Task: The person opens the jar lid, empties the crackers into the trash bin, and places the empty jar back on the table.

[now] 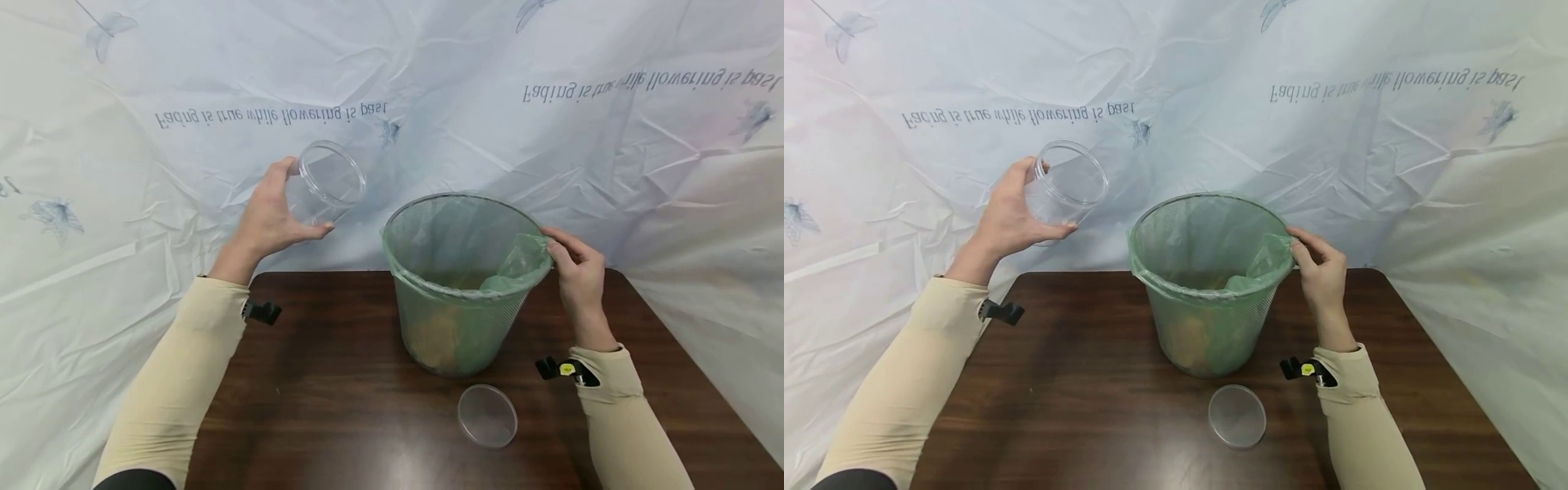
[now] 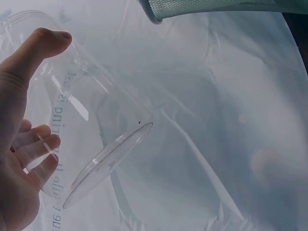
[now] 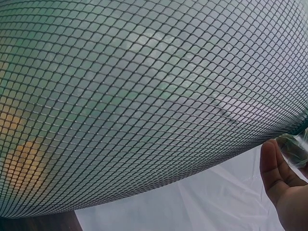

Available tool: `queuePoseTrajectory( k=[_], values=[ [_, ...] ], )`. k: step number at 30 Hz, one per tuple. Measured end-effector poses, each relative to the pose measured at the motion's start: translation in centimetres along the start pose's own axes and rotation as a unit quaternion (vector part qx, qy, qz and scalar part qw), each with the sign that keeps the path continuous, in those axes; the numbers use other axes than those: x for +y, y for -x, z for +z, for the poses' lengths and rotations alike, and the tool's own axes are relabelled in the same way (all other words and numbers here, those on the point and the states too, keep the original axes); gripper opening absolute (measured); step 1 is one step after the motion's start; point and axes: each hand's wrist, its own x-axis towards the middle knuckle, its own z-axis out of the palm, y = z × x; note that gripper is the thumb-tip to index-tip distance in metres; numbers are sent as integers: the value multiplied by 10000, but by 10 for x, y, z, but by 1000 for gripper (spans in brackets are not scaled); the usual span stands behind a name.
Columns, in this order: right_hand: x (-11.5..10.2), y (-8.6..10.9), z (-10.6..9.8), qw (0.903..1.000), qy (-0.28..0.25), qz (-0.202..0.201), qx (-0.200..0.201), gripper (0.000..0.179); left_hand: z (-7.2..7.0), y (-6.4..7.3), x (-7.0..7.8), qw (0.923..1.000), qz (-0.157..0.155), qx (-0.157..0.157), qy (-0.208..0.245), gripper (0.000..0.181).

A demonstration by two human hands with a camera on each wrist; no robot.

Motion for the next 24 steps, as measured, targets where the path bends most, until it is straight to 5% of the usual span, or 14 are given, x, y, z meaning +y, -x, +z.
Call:
queuePoseTrajectory(
  k=[24],
  values=[
    [2, -3, 1, 9997, -228, 93, -53, 27, -7, 1, -8, 9991, -64, 277, 299, 105]
  ],
)
